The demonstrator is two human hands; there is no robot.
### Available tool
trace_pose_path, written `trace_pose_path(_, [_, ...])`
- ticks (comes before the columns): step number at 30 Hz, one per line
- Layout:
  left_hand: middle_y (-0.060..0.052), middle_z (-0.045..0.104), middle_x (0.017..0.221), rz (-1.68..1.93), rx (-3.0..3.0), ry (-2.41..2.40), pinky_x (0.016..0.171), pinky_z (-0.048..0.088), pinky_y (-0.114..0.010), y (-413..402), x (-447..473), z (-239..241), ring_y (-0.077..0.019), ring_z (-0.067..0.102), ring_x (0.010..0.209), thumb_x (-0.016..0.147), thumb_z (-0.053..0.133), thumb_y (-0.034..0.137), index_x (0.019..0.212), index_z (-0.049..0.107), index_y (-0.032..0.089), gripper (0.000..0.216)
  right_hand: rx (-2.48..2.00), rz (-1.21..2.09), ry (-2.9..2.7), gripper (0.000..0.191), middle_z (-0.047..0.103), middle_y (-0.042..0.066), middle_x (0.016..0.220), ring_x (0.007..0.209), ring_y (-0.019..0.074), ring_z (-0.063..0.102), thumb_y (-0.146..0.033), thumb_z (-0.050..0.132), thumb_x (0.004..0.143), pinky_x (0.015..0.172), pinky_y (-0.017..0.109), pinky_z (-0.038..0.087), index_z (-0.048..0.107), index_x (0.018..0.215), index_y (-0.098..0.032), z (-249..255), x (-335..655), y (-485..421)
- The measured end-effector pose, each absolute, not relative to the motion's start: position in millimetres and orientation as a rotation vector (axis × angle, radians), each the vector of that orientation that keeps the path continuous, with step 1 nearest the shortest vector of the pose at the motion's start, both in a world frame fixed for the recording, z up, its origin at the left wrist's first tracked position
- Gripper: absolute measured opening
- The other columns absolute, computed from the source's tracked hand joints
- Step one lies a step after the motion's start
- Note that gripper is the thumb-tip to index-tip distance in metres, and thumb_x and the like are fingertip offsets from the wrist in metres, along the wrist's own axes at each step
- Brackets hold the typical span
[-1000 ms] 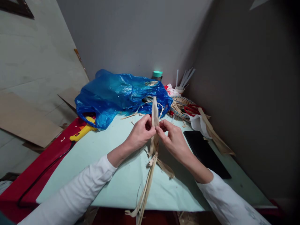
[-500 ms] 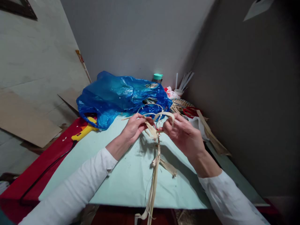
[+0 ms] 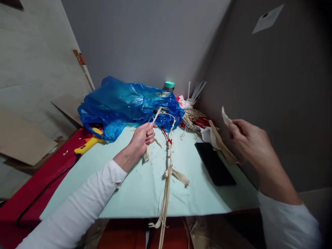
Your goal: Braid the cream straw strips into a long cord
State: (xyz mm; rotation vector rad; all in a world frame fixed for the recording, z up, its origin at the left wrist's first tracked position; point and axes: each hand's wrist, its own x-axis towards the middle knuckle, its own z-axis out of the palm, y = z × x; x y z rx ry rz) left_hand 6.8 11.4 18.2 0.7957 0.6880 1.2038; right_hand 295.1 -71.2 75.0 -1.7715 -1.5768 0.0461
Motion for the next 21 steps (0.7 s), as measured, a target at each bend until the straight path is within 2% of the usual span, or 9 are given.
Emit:
trace_pose_path(2, [0.012, 0.020, 0.045, 1.186, 0.830, 0.676, 0.035, 0.011, -0.014, 6.4, 10.1, 19.7, -0.0019, 0.014, 0.035, 0.090, 0.053, 0.017, 0.073, 0.055, 0.013, 0.018, -1.971, -0.283, -1.619, 0.013, 0.059, 0.011, 0.073, 0.065, 0.0203, 0.052, -0.018, 0.049, 0.087, 0.061, 0.035, 0.035, 0.061, 0.082, -0.017, 68.0, 305.3, -68.5])
trace_pose_path(4, [0.012, 0.020, 0.044, 1.150, 0.883, 0.640, 0.035, 0.012, -0.014, 0.4, 14.6, 20.7, -0.0022, 0.014, 0.035, 0.089, 0.056, 0.022, 0.073, 0.054, 0.013, 0.018, -1.940, -0.328, -1.654, 0.014, 0.064, 0.017, 0.089, 0.084, 0.0281, 0.059, -0.019, 0.050, 0.087, 0.074, 0.041, 0.040, 0.064, 0.088, -0.015, 61.7, 299.8, -69.8])
trace_pose_path(7, [0.011, 0.027, 0.045, 1.035, 0.976, 0.547, 0.035, 0.015, -0.014, -15.0, 25.1, 22.4, -0.0021, 0.017, 0.036, 0.087, 0.060, 0.029, 0.076, 0.055, 0.014, 0.019, -1.584, 0.043, -1.676, 0.026, 0.067, 0.015, 0.113, 0.105, 0.0276, 0.060, -0.032, 0.048, 0.093, 0.090, 0.042, 0.043, 0.067, 0.104, -0.017, 55.3, 263.1, -75.4])
trace_pose_path(9, [0.010, 0.036, 0.046, 0.935, 1.039, 0.506, 0.036, 0.016, -0.014, -29.5, 33.9, 24.5, -0.0018, 0.019, 0.036, 0.087, 0.061, 0.032, 0.079, 0.055, 0.015, 0.020, -1.346, 0.434, -1.636, 0.030, 0.070, 0.009, 0.109, 0.105, 0.0240, 0.062, -0.040, 0.047, 0.094, 0.093, 0.040, 0.044, 0.069, 0.103, -0.020, 51.3, 229.5, -77.2])
trace_pose_path(11, [0.007, 0.046, 0.049, 0.847, 1.089, 0.505, 0.036, 0.020, -0.015, -44.5, 41.5, 27.5, -0.0018, 0.021, 0.036, 0.087, 0.060, 0.035, 0.079, 0.055, 0.015, 0.021, -1.112, 0.701, -1.577, 0.030, 0.071, 0.005, 0.101, 0.098, 0.0202, 0.064, -0.042, 0.047, 0.095, 0.088, 0.034, 0.048, 0.069, 0.099, -0.022, 47.3, 199.1, -76.4])
trace_pose_path(13, [0.003, 0.056, 0.054, 0.795, 1.143, 0.532, 0.039, 0.028, -0.017, -55.9, 45.1, 31.3, -0.0032, 0.031, 0.037, 0.087, 0.059, 0.037, 0.077, 0.055, 0.015, 0.025, -0.968, 0.849, -1.462, 0.030, 0.069, 0.004, 0.091, 0.077, 0.0152, 0.064, -0.043, 0.049, 0.094, 0.067, 0.027, 0.049, 0.067, 0.089, -0.020, 45.9, 179.4, -75.3])
trace_pose_path(17, [-0.006, 0.067, 0.074, 0.755, 1.466, 0.668, 0.063, 0.046, -0.025, -59.4, 35.7, 38.3, -0.0127, 0.060, 0.064, 0.088, 0.055, 0.040, 0.080, 0.064, 0.013, 0.029, -0.822, 0.934, -1.145, 0.022, 0.055, -0.003, 0.068, 0.051, 0.0078, 0.046, -0.041, 0.053, 0.092, 0.047, 0.020, 0.039, 0.058, 0.083, -0.021, 61.5, 182.5, -82.2])
trace_pose_path(19, [-0.007, 0.069, 0.081, 0.724, 1.721, 0.848, 0.069, 0.045, -0.027, -54.8, 26.3, 39.1, -0.0154, 0.060, 0.074, 0.087, 0.055, 0.036, 0.083, 0.067, 0.013, 0.025, -0.854, 0.893, -1.059, 0.015, 0.040, -0.006, 0.061, 0.045, 0.0063, 0.031, -0.034, 0.056, 0.090, 0.041, 0.018, 0.029, 0.057, 0.081, -0.022, 72.8, 199.3, -90.1])
trace_pose_path(21, [-0.006, 0.068, 0.082, 0.621, 1.962, 1.045, 0.068, 0.042, -0.028, -50.8, 18.4, 36.8, -0.0168, 0.058, 0.075, 0.086, 0.054, 0.034, 0.082, 0.068, 0.014, 0.024, -0.979, 0.899, -1.103, 0.012, 0.035, -0.006, 0.061, 0.044, 0.0063, 0.022, -0.031, 0.058, 0.088, 0.038, 0.019, 0.017, 0.059, 0.081, -0.021, 75.8, 216.8, -98.1])
